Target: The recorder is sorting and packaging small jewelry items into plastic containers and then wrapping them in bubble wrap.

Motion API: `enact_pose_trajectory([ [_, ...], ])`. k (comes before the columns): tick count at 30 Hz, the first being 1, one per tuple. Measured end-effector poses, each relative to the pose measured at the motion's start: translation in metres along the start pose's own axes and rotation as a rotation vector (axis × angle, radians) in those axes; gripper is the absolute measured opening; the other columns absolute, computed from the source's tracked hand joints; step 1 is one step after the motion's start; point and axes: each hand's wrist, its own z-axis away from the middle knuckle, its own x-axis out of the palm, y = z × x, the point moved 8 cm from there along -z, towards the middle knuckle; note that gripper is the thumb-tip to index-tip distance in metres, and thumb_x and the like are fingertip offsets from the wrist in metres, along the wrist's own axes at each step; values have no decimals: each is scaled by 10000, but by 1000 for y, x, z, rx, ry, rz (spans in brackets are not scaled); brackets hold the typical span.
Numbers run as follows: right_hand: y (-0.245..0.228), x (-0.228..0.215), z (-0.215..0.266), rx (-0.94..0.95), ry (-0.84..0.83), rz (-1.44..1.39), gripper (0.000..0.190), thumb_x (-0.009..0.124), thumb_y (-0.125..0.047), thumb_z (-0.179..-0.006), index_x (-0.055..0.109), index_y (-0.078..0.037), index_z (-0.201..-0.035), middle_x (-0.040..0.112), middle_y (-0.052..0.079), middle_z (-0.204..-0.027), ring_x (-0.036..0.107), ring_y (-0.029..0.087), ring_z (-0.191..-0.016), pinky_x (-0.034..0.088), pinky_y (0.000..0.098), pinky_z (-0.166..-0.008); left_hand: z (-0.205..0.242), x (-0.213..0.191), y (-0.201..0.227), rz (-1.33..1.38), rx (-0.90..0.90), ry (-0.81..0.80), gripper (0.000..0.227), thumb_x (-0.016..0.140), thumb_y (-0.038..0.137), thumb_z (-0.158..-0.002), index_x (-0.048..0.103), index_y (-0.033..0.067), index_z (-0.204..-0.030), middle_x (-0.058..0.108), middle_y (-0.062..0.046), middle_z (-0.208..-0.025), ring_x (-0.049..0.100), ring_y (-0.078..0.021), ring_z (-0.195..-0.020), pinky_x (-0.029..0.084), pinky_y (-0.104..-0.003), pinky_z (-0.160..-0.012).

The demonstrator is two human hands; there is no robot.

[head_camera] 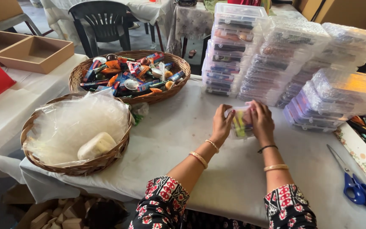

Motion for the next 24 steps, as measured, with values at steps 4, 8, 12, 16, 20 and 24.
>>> enact_pose_trajectory([
  [4,109,25,3,251,8,-111,354,525,-279,-1087,616,-98,-1378,630,167,-1333,597,359,-1247,473,409,-1024,-4,-4,-1,36,63,35,245,669,177,-968,612,20,-1147,674,-171,-1122,649,-314,-1014,510,-379,-865],
  [8,149,41,14,574,56,-1088,349,498,-257,-1085,635,-69,-1345,666,108,-1308,624,281,-1218,506,388,-1028,-13,-18,-11,152,44,139,222,626,185,-1014,617,21,-1163,683,-164,-1109,646,-293,-1024,515,-383,-892],
  [12,55,19,10,604,54,-1535,409,441,-299,-1075,596,-73,-1379,641,80,-1363,604,241,-1254,492,372,-1065,-9,5,-34,560,-258,66,305,536,233,-1037,531,53,-1283,552,-163,-1200,589,-319,-990,508,-460,-786],
  [16,0,27,13,594,20,-1582,465,425,-372,-1072,540,-85,-1421,598,86,-1400,573,253,-1289,473,395,-1094,-4,25,-35,175,82,-21,434,552,235,-1036,436,92,-1429,426,-212,-1396,453,-361,-1309,441,-475,-1090],
  [20,-32,39,16,580,-25,-1622,529,409,-444,-1069,483,-97,-1462,555,91,-1438,542,266,-1325,454,417,-1123,-3,20,-9,-120,87,-85,752,706,419,-960,345,100,-1538,315,-267,-1488,281,-442,-1406,263,-562,-1186],
  [24,-52,52,17,568,-73,-1665,599,392,-516,-1066,427,-109,-1504,512,96,-1476,511,279,-1360,436,440,-1152,-7,3,27,-150,179,-69,1082,869,525,-728,300,88,-1539,275,-301,-1466,251,-491,-1417,279,-566,-1170],
])
